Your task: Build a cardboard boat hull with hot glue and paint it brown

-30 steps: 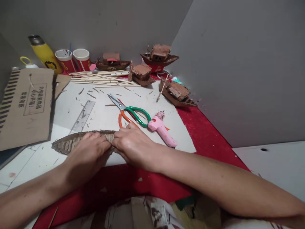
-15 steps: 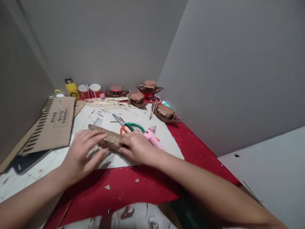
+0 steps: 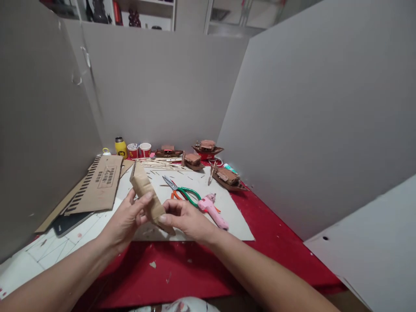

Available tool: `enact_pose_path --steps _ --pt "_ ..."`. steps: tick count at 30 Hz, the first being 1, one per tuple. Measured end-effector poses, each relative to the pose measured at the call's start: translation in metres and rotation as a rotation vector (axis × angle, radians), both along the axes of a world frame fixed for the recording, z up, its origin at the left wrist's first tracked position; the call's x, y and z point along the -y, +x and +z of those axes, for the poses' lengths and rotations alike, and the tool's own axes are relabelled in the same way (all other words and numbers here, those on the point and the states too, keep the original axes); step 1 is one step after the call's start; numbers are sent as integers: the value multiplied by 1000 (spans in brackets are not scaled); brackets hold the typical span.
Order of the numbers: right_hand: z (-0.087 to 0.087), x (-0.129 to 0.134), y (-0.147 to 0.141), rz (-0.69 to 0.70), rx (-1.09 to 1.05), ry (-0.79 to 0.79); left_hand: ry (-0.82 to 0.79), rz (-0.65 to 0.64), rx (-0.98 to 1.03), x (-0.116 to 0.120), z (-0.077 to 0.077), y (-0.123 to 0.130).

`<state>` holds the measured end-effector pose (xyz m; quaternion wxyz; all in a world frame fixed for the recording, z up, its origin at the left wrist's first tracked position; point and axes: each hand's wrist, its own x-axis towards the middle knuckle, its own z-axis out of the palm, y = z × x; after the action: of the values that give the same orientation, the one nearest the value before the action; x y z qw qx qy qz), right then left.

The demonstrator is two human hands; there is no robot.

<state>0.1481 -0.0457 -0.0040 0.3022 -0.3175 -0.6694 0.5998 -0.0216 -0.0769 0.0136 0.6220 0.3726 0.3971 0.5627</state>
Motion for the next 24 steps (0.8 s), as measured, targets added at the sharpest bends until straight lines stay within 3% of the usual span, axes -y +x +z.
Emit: enact_pose_path --steps 3,11,19,24 --pt "1 6 -1 -15 6 47 49 80 -52 2 4 3" --pt "-1 -4 25 -422 -22 223 270 197 -263 -12 11 -19" --pt "-12 -14 49 -467 16 228 261 39 -237 -23 25 -25" --pt "-6 -23 49 -464 -179 162 367 106 -534 -29 27 -15"
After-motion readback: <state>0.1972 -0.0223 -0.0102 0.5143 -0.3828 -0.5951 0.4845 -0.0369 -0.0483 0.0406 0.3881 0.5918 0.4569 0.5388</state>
